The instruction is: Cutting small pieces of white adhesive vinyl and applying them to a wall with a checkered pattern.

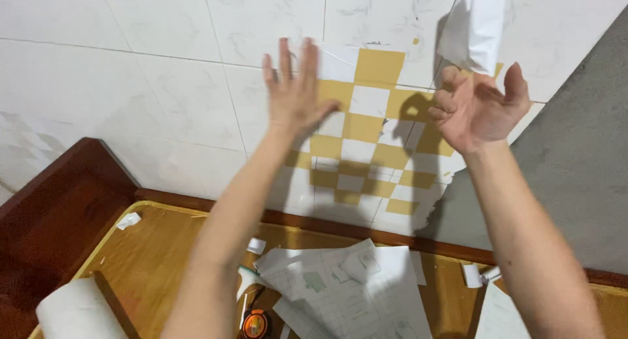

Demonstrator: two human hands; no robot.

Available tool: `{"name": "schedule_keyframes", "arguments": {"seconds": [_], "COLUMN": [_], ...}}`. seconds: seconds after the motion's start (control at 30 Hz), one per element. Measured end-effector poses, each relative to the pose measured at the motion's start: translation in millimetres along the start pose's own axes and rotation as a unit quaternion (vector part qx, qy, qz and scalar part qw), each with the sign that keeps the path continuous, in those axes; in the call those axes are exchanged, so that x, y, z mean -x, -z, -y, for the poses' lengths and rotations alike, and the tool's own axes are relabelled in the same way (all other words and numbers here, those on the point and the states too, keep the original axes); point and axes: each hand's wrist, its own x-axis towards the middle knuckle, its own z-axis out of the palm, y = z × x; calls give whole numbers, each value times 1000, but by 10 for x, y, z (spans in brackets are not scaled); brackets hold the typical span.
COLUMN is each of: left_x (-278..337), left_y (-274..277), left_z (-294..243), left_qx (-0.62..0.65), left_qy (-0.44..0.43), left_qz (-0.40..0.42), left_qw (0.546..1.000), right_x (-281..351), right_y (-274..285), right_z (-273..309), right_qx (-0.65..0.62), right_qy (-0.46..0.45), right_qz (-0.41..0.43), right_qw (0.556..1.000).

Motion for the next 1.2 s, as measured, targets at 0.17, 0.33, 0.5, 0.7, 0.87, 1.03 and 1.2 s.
{"name": "schedule_keyframes", "arguments": {"seconds": [0.17,0.33,0.5,0.7,0.87,1.03,1.2], "left_x": [-69,23,-70,-61,-219,221,311], "left_y": [89,-42,399,884,1872,2840,2968], "left_z": [-219,211,481,538,92,-513,-334], "left_qx": [148,118,200,294,710,877,875], "left_qy": [-86,-23,42,-6,-35,72,139], "left_qz": [94,10,121,63,198,209,300], "left_qw": [981,993,971,954,675,427,355], "right_x": [-118,52,294,807,1432,2048,2287], "right_y": [-51,-125,-300,-285,-703,-765,-891], "right_z": [-46,9,-170,-131,-503,-875,-847], "right_qx": [-84,-108,-134,-156,-80,21,148], "right_qy": [46,19,77,205,111,-8,22], "right_qz": [58,155,111,199,148,25,56], "right_qw": [994,982,982,945,980,999,987]}}
